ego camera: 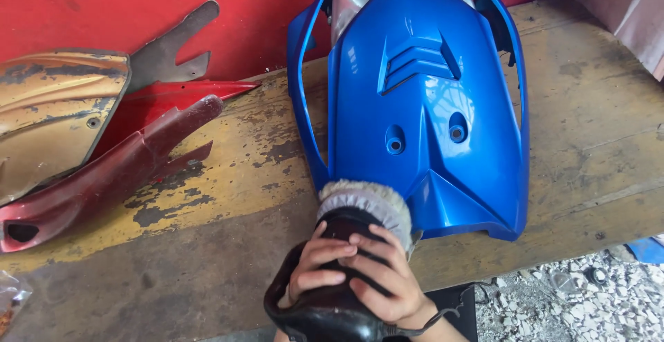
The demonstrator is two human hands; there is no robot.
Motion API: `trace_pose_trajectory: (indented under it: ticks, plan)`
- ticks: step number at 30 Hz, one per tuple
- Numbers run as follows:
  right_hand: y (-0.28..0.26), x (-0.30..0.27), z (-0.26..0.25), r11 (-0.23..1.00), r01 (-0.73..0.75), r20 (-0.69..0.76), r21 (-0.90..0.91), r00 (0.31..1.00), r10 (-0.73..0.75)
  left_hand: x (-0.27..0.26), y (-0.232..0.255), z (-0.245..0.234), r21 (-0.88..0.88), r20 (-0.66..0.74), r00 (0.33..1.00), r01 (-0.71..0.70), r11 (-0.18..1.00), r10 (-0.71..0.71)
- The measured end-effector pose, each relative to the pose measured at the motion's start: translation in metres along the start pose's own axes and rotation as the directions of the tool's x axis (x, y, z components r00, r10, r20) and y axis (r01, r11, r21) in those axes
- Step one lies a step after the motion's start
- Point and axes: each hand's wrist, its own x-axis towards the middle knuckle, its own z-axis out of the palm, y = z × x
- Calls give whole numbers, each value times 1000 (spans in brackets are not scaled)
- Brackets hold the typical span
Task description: The person uses a handheld electric polisher with a buffing pad to smooth and shine the surface of a blue motorcycle fairing. The fairing is placed on a wooden workbench, and the person moves the tool across the plastic surface in circular and sweeping motions.
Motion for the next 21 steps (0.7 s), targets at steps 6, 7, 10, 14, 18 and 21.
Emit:
trace_pose_trajectory:
  ticks: [6,7,10,14,18,21]
  plan:
    - [0,-23,-11,1000,28,25,-2,999,-28,-14,-9,7,13,76,995,-69,998,67]
    - [-1,-36,-10,998,49,22,32,999,-49,-25,-11,10,24,101,991,-96,995,93]
    - [-7,-81,-5,989,-83,-7,124,996,85,-44,-5,27,59,76,996,-49,997,44]
    - [3,-52,-19,998,7,-94,69,996,-1,-3,5,27,44,100,994,-51,998,46]
    - [6,-43,-33,999,42,-45,-1,998,-42,17,16,34,25,78,996,-55,998,53]
    - [20,-115,-28,997,-75,-15,23,997,75,-11,8,53,45,30,996,-81,996,79]
